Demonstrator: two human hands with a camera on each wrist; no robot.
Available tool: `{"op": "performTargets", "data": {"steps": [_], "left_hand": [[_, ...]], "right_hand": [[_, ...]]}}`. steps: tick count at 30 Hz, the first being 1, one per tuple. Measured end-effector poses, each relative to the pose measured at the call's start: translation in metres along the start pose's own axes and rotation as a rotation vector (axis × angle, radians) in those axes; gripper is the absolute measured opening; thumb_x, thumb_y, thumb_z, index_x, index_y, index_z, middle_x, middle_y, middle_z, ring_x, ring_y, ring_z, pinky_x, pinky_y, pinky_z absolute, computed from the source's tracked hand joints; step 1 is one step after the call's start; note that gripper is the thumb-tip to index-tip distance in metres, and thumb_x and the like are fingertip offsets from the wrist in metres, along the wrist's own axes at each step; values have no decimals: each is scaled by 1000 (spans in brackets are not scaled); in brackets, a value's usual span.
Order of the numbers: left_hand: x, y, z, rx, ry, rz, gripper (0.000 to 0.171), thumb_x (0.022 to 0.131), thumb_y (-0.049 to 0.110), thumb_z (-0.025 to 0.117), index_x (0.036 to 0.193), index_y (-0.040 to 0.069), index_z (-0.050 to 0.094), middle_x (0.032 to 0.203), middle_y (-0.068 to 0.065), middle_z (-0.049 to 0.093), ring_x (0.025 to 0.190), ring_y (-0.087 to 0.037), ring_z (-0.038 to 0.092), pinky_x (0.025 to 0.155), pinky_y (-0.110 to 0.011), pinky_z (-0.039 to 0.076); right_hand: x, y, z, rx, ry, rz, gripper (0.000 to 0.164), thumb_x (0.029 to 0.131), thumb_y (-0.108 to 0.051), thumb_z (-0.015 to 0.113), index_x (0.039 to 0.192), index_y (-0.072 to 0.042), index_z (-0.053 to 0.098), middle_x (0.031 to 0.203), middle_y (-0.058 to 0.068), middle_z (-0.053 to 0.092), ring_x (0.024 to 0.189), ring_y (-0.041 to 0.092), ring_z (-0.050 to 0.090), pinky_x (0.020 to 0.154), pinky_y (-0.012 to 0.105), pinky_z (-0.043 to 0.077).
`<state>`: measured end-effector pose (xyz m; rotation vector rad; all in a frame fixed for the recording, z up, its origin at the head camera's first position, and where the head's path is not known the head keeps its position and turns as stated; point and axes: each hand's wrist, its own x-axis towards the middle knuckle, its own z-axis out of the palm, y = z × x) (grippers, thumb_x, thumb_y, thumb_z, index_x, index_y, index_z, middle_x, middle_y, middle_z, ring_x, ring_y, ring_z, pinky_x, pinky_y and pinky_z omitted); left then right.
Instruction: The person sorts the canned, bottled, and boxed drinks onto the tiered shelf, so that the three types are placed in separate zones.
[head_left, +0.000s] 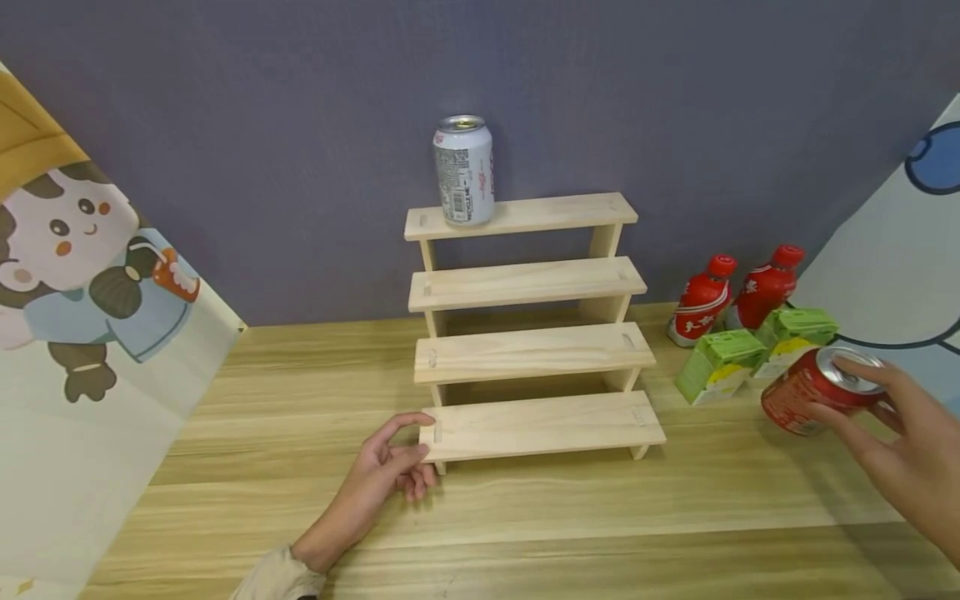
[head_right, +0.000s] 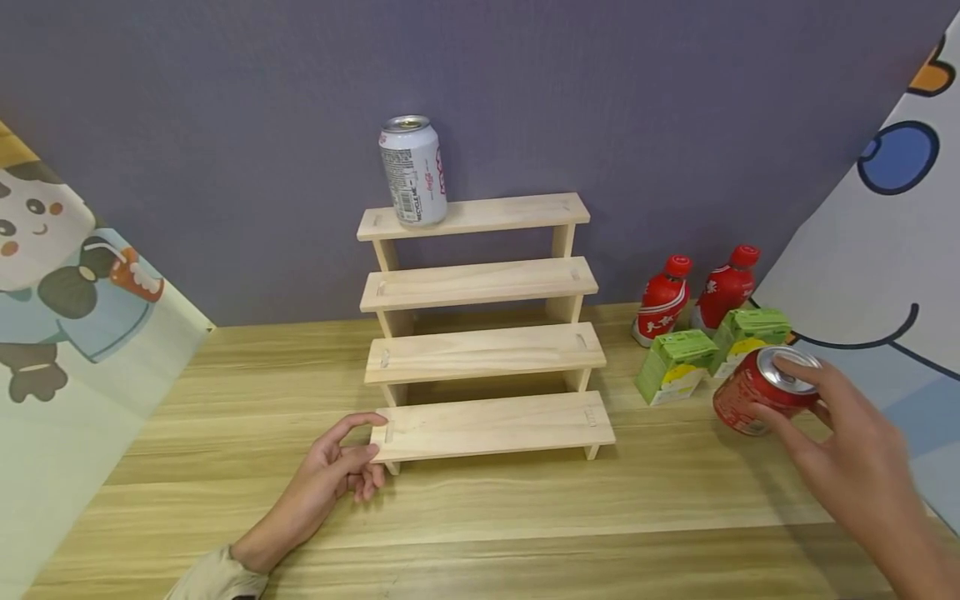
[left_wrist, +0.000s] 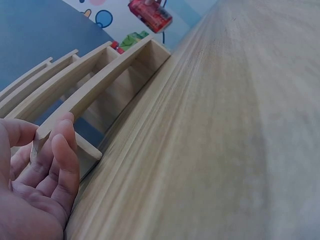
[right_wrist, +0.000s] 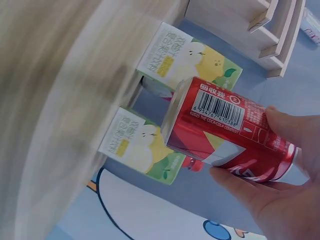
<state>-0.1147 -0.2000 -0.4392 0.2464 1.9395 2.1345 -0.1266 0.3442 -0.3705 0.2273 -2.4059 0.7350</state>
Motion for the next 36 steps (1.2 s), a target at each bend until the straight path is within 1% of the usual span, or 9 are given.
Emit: {"op": "performTargets", "data": {"steps": [5,7,9,14,21,24,29,32,36], "left_hand": [[0,0,0,3,-1,3,44,102,20,58,141,7,44,74,-7,72,60,-14,62,53,-24,52],[-1,0,0,4,-2,3,44,102,21,58,141,7,44,75,-7,72,60,-14,62,53,-24,52],[-1,1,0,4,-4,4,44,102,21,57,141,7,44,75,-7,72,60,-14,62,53,-25,52],[-2,0,0,4,-11,6,44,102,21,57,142,6,43,75,-8,72,61,-14,63,53,-25,52],[-1,-1,-1,3,-16,11,44,102,20,57,142,6,43,76,-7,72,61,-14,63,54,-24,52],[-2,-1,0,1,-24,9,44,103,19,56,142,7,42,76,-7,72,61,-14,63,54,-24,52],[-3,-2,-1,1,-26,15,44,103,19,56,142,6,42,76,-7,72,61,-14,62,54,-23,52],[-2,-2,-1,2,-30,22,44,103,18,56,142,5,42,76,-7,72,61,-14,62,54,-23,52],[-2,-2,-1,-5,-27,27,44,102,18,57,142,5,42,78,-8,73,62,-14,63,53,-22,51]], "right_hand": [[6,-8,1,31,16,-59,75,72,20,77,140,2,50,134,31,53,120,-24,32,93,-5,26],[10,-11,1,28,26,-90,78,69,21,79,139,2,51,132,32,55,120,-23,34,92,-5,27],[13,-16,0,10,29,-106,80,68,19,81,139,0,52,130,32,56,121,-24,33,92,-5,26],[19,-28,-3,-9,10,-130,82,68,14,83,142,-5,52,130,31,56,118,-26,31,92,-6,25],[25,-42,-4,-17,9,-188,83,62,14,87,137,-5,58,122,26,62,111,-27,36,87,-6,28],[26,-47,-4,-24,4,-203,83,62,12,87,138,-7,58,125,24,62,112,-28,35,87,-6,28],[28,-55,-5,-18,1,-248,88,59,14,88,139,-7,56,130,21,60,114,-25,39,89,-5,31],[33,-60,-6,-14,1,-282,90,57,16,87,139,-5,55,130,21,60,115,-23,40,91,-4,32],[39,-67,-8,-7,-6,-304,91,56,17,87,139,-5,56,131,19,60,117,-20,41,92,-3,33]]}}
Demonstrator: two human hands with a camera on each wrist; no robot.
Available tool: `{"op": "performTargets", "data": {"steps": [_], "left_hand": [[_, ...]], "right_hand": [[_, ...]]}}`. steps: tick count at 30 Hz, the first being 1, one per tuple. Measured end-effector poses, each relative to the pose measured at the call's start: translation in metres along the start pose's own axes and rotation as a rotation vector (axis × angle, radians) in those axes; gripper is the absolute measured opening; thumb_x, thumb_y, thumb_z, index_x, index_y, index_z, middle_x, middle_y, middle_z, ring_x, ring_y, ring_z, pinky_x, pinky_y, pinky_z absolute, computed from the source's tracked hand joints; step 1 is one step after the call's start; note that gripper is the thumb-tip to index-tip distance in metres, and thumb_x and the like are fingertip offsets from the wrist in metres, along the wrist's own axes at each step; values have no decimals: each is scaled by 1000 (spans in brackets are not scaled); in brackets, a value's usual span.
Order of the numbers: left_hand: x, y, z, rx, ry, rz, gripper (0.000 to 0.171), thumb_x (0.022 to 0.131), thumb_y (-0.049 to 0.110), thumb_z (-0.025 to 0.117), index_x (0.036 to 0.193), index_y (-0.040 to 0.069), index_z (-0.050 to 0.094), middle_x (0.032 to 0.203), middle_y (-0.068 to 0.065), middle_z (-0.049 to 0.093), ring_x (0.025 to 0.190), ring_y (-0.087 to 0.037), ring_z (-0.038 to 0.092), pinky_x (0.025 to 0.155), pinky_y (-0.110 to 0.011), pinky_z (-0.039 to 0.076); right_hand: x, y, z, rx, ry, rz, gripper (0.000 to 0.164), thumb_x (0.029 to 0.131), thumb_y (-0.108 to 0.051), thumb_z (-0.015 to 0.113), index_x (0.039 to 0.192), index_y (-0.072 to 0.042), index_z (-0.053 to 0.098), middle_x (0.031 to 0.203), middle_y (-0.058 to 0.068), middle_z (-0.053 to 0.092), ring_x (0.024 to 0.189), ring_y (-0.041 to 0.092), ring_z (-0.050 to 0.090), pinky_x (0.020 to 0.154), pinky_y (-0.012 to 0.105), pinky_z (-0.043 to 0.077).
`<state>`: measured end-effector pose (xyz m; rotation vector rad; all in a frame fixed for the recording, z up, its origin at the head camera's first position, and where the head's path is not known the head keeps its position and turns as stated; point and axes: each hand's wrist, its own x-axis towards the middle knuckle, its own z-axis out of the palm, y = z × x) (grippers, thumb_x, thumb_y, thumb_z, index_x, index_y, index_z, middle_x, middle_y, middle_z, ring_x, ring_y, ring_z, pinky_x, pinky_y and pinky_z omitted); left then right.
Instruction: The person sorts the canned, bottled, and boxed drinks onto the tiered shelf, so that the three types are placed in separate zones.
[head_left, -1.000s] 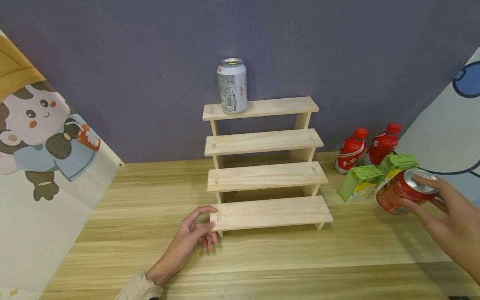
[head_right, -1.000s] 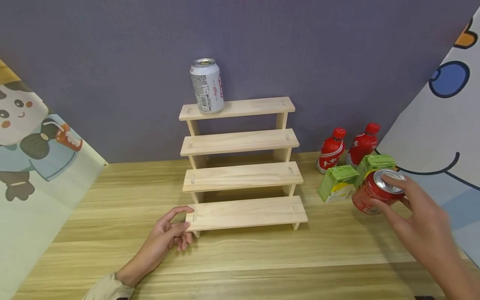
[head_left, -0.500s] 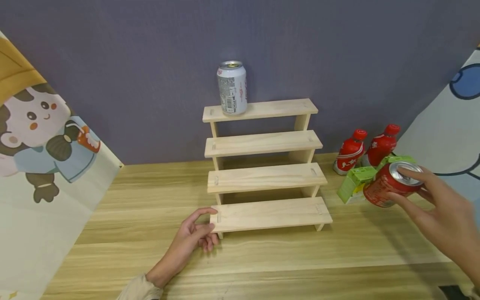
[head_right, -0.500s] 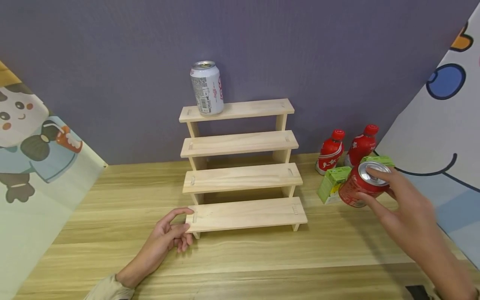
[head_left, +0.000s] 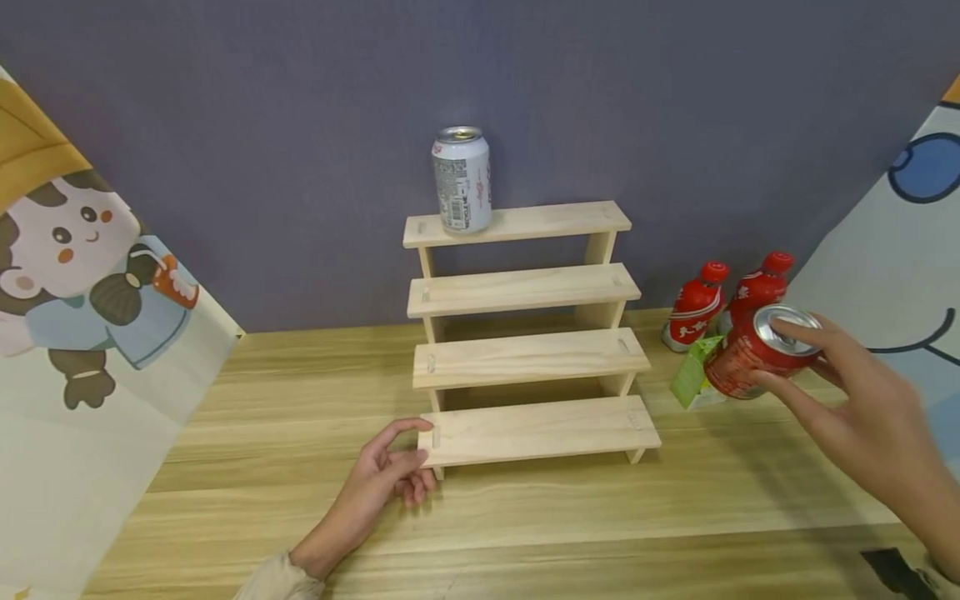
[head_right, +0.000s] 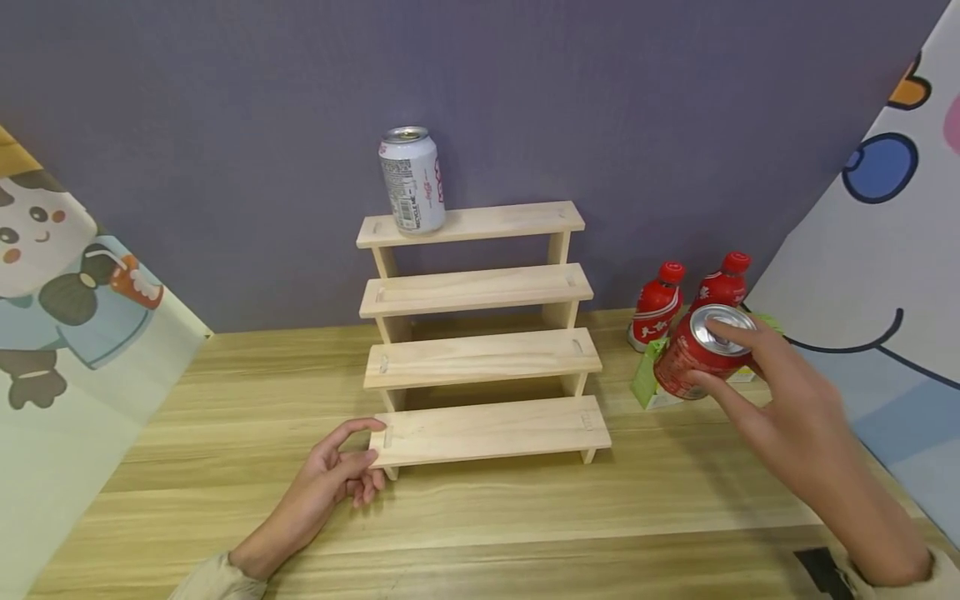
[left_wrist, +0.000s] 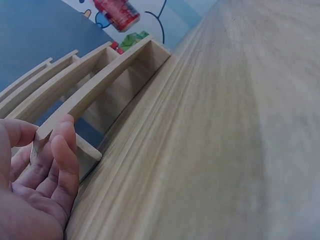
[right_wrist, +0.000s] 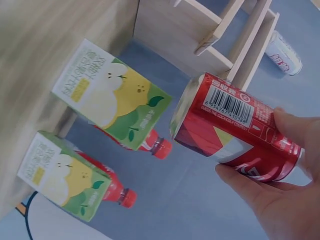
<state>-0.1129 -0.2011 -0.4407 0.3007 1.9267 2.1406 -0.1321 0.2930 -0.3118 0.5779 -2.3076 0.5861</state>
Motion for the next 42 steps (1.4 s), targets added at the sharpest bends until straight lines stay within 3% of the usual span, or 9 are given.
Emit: {"op": "performTargets", "data": {"steps": [10,12,14,17,26,30,33,37,42], "left_hand": [[0,-1,0,-13,-2,24,45,102,15,58,142,2,42,81,-8,74,64,-14,65,53,-21,51],[1,-1,1,-14,-4,29,46,102,15,58,142,2,41,81,-8,74,64,-14,65,53,-21,51],[1,-1,1,-15,-2,31,46,101,15,58,142,3,42,81,-8,74,64,-14,65,53,-21,51],[1,-1,1,-16,0,29,46,101,15,58,142,3,42,81,-8,74,64,-14,65,53,-21,51],[0,-1,-1,-24,-10,27,45,102,14,57,142,2,41,81,-8,74,64,-14,65,53,-22,51],[1,-1,0,-22,-2,17,46,101,15,58,142,3,42,81,-9,74,64,-14,65,53,-21,51],[1,0,1,-21,0,9,46,101,16,59,142,4,43,81,-9,74,64,-14,65,53,-21,51],[1,0,1,-21,7,5,46,101,16,59,142,5,43,81,-9,74,63,-14,65,53,-21,51],[1,0,0,-23,14,0,45,101,16,59,142,5,43,81,-10,74,63,-14,65,53,-21,51]], "right_hand": [[21,-6,6,16,22,-76,83,59,11,89,135,-4,60,138,16,58,120,-15,44,93,-1,35],[26,-7,8,29,43,-97,68,72,-7,88,133,-3,61,136,17,59,119,-15,45,92,-1,35],[32,-9,9,38,64,-119,59,83,-31,80,131,-1,62,132,18,61,116,-15,46,90,-1,36],[42,-13,11,71,85,-138,71,87,-56,62,130,0,62,128,20,63,113,-13,49,88,0,37],[71,-26,15,135,110,-209,73,91,-59,58,132,2,60,127,20,62,101,-11,54,83,2,42],[84,-28,14,145,103,-233,68,92,-52,60,135,1,58,132,18,60,104,-9,54,84,2,43],[93,-30,14,143,115,-237,55,89,-21,74,137,0,57,137,15,58,107,-10,54,86,3,43],[105,-35,17,151,140,-218,79,66,18,83,138,-2,56,140,11,57,112,-3,56,90,6,44],[122,-40,26,223,166,-248,75,67,22,80,135,2,57,139,12,57,116,9,59,95,14,47]]}}
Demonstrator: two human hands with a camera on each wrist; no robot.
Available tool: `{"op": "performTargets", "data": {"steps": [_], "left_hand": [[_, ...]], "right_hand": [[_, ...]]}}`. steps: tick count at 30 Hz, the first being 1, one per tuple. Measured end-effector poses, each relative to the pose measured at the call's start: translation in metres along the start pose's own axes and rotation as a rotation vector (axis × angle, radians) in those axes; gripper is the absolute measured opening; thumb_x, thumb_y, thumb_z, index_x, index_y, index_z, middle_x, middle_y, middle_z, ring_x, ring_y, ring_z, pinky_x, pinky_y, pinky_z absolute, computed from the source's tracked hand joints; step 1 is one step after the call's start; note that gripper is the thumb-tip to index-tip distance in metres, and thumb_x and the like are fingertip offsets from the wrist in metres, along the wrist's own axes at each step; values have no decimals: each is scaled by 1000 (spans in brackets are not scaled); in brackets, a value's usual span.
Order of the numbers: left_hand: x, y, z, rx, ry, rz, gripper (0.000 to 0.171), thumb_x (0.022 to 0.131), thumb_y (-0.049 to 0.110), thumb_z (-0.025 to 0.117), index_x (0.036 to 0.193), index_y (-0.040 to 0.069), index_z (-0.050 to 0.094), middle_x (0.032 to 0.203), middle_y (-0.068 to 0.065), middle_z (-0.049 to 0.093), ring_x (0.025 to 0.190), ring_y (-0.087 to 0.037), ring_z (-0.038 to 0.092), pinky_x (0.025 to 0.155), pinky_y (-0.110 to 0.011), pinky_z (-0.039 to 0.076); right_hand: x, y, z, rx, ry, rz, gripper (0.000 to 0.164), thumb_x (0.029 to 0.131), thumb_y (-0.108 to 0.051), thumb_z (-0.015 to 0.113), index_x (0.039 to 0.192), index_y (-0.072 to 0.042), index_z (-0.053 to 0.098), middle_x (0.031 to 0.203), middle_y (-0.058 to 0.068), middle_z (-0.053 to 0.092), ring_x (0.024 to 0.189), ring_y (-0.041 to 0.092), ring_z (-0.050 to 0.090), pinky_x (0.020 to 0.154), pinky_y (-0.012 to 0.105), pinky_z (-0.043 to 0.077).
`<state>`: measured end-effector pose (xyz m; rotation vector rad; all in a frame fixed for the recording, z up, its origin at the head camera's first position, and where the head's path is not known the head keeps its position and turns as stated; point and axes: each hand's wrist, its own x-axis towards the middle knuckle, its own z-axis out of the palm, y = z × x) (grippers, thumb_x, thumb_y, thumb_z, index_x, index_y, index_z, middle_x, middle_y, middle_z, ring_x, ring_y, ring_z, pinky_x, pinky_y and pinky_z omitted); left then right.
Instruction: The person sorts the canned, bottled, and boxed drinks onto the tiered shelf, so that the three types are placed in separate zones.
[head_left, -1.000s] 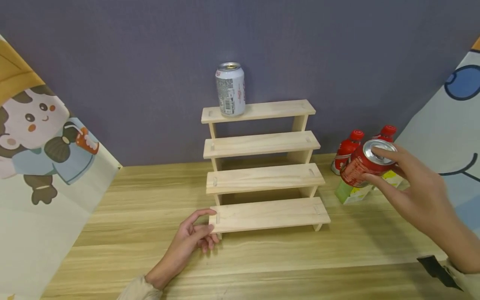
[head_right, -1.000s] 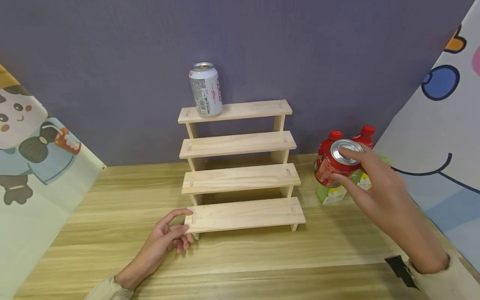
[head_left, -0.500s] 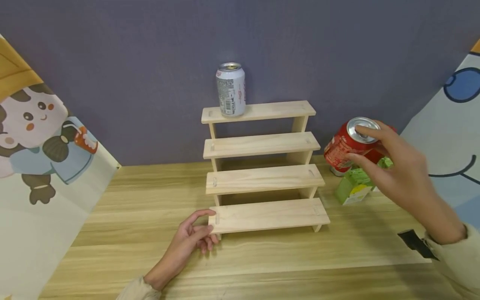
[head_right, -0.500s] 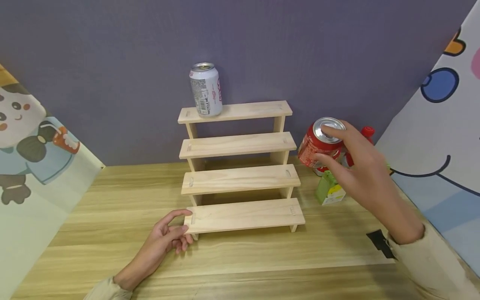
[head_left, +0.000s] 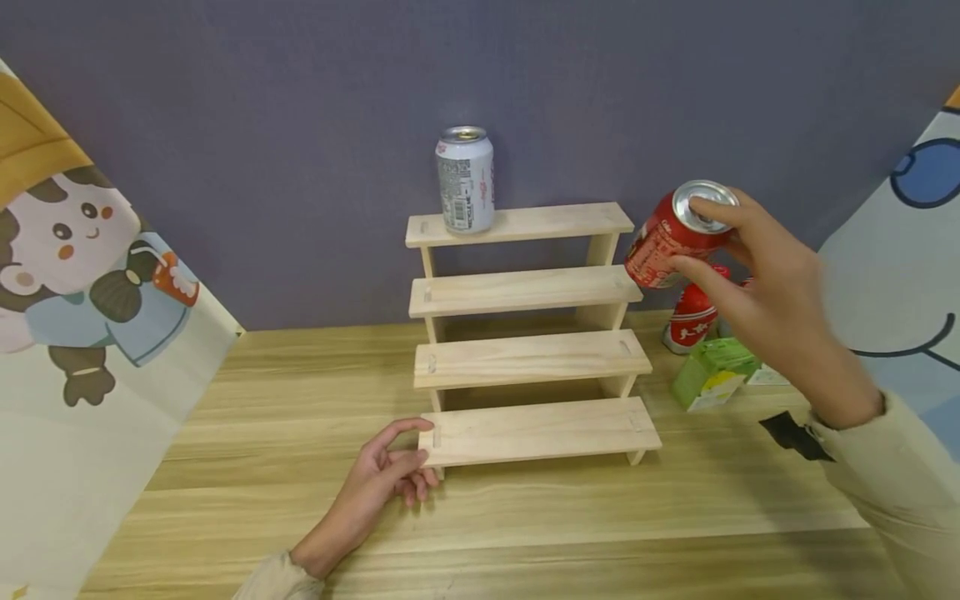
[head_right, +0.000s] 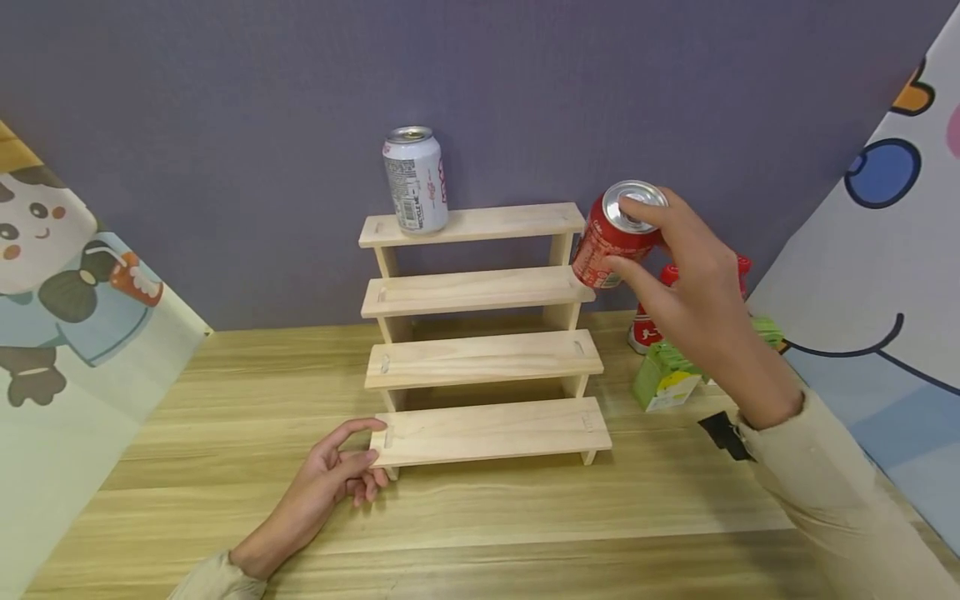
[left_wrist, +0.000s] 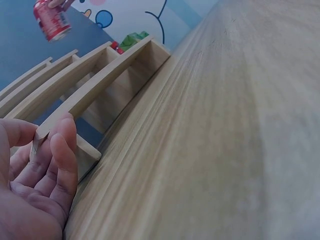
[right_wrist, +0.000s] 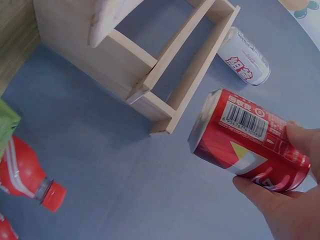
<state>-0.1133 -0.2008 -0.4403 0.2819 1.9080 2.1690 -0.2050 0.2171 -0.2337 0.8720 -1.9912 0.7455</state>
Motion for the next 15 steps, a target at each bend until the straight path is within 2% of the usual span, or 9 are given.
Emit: {"op": "performTargets", "data": {"steps": [6,10,15], "left_hand": [[0,-1,-1,-7,3,-5,46,100,16,60,142,5,44,81,-10,74,63,-14,65,53,-21,51],[0,-1,0,-8,4,-5,46,100,16,60,142,5,43,81,-10,74,63,-14,65,52,-21,51],[0,0,0,-5,-2,-1,46,101,17,59,142,5,43,81,-10,74,63,-14,65,53,-21,51]], "right_hand": [[19,3,15,43,14,-35,68,74,16,78,137,1,56,141,10,55,119,16,60,97,19,49],[31,8,24,71,37,-76,64,77,13,77,136,2,56,140,13,56,120,18,59,96,22,50],[44,13,35,76,70,-99,61,78,9,78,135,2,57,136,13,58,117,15,61,94,22,52]]}}
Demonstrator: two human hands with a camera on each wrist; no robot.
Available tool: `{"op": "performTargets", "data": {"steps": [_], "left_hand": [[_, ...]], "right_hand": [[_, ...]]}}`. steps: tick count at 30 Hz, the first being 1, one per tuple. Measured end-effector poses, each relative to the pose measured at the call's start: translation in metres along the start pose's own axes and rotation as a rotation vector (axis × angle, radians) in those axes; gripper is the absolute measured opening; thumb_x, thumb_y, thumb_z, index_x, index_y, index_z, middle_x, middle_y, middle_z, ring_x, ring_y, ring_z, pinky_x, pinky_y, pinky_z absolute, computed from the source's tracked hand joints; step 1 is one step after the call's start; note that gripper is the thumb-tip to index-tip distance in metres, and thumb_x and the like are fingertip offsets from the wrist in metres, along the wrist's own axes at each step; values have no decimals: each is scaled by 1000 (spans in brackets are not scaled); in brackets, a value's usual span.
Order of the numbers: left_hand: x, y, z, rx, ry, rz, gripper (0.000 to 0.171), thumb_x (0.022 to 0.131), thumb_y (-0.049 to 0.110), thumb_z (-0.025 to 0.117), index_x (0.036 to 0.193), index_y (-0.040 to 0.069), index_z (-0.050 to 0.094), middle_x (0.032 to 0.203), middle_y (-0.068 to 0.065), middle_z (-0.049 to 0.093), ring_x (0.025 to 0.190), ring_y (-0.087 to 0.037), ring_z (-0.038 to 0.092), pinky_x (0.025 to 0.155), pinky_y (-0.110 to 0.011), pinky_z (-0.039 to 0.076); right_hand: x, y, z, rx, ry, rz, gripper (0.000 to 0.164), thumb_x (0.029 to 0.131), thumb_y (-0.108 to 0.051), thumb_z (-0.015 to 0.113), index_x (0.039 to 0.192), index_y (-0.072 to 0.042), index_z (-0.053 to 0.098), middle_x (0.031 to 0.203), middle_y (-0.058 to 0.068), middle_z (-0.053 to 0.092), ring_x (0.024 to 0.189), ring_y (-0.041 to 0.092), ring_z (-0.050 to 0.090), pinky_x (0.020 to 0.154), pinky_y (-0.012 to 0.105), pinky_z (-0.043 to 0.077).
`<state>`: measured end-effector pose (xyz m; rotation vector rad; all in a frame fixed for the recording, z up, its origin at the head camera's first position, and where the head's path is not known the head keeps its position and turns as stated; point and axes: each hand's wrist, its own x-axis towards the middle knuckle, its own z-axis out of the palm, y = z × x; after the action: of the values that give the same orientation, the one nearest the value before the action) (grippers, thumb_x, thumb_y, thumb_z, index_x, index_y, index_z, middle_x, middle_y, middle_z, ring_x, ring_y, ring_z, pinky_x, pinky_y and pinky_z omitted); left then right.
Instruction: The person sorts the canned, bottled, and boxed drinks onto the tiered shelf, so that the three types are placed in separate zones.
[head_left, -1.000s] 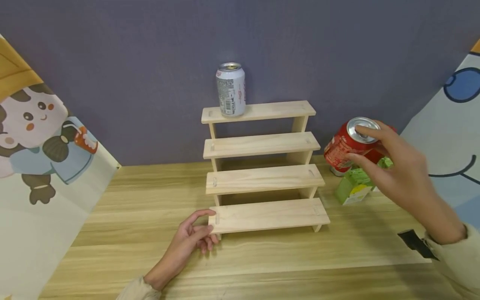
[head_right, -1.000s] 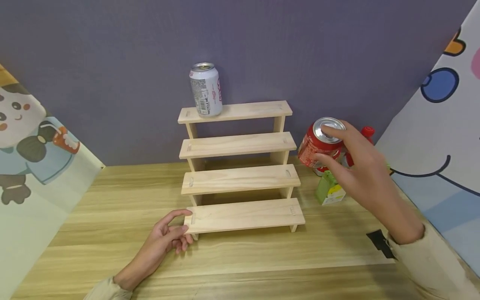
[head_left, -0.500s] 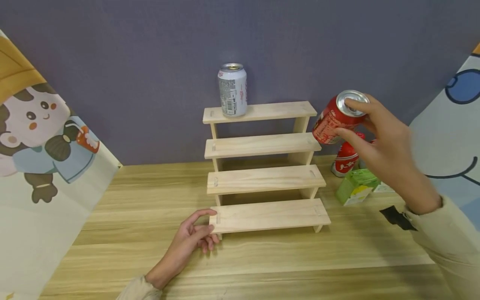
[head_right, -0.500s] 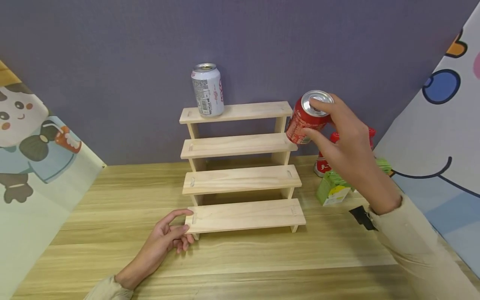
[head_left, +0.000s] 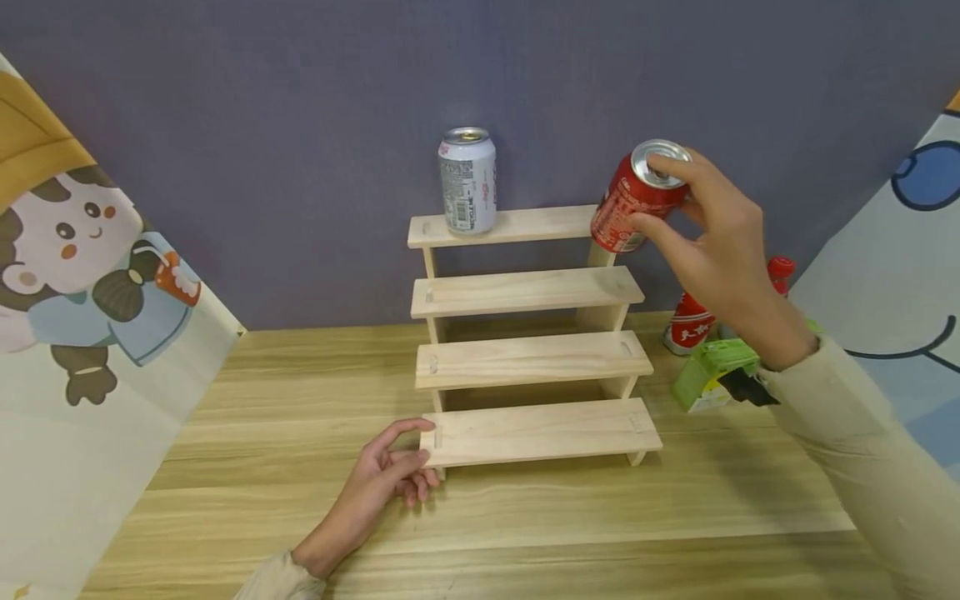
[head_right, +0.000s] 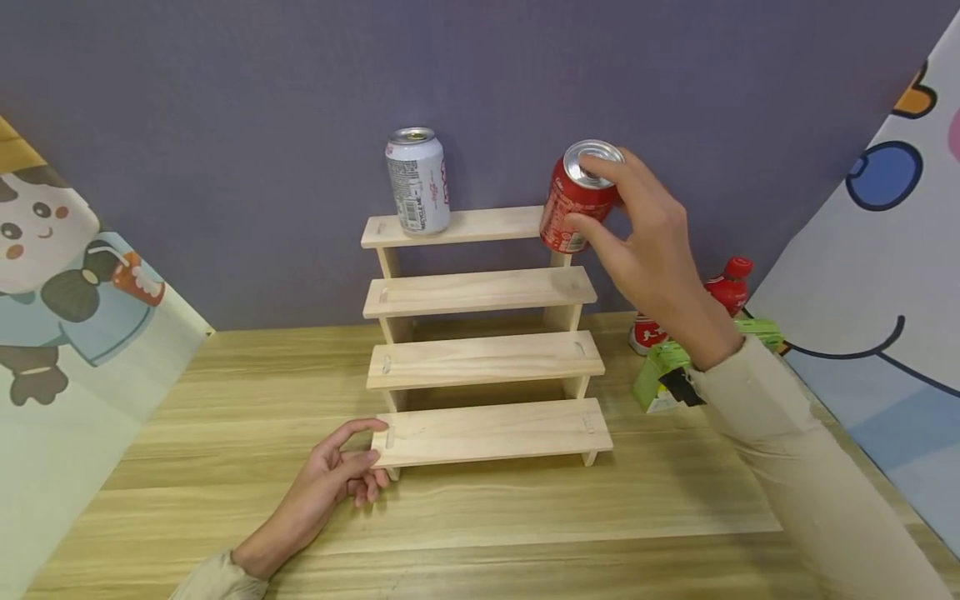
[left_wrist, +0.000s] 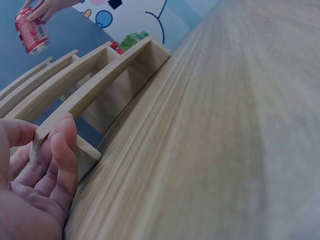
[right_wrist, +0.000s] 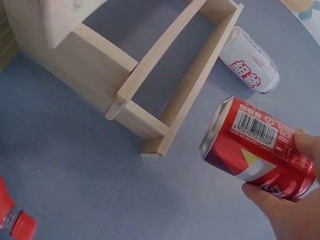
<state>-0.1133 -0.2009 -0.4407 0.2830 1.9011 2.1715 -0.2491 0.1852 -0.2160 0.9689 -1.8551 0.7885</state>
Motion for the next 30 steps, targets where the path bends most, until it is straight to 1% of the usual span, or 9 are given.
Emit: {"op": "performTargets", "data": {"steps": [5,9,12,16,17,19,25,30], "left_hand": [[0,0,0,6,-5,2,45,101,17,58,142,5,43,81,-9,74,63,-14,65,53,-21,51],[0,0,0,8,-6,-3,45,102,18,58,142,5,43,81,-9,74,63,-14,65,53,-21,51],[0,0,0,9,-5,-6,45,102,18,58,142,6,43,81,-9,74,63,-14,65,53,-21,51],[0,0,0,7,-2,-8,45,102,18,58,142,6,43,81,-9,74,63,-14,65,53,-22,51],[0,0,1,5,-2,-11,45,101,18,58,142,6,44,81,-9,74,64,-14,65,53,-22,51],[0,0,1,5,-5,-15,45,101,18,58,142,6,44,82,-9,74,64,-14,65,53,-22,51],[0,0,1,3,-14,-17,45,101,18,58,142,6,43,82,-8,74,64,-14,65,53,-22,51],[-1,1,-1,-1,-18,-12,45,102,18,58,143,6,43,81,-8,74,63,-13,65,53,-21,51]], "right_hand": [[10,8,10,-2,22,22,59,80,5,79,135,-2,58,134,10,60,115,11,61,92,21,52],[16,14,16,-15,52,59,54,83,0,77,134,-1,59,130,11,63,111,10,63,89,18,53],[20,12,21,-11,82,139,50,85,-2,76,133,-1,60,128,11,64,108,13,65,87,18,53],[26,6,27,4,110,279,47,88,-3,74,133,-4,60,127,9,65,109,18,67,87,23,55],[28,6,29,2,114,307,47,89,-4,74,134,-5,60,127,8,66,109,18,67,87,23,56],[29,12,32,-4,116,337,47,89,-7,74,134,-6,60,127,7,66,109,19,67,86,24,56],[31,33,40,-2,106,361,49,89,-17,77,135,-13,61,124,5,67,106,18,68,82,21,57],[33,37,46,1,92,393,48,89,-21,76,135,-17,61,123,5,67,105,19,69,82,23,57]]}}
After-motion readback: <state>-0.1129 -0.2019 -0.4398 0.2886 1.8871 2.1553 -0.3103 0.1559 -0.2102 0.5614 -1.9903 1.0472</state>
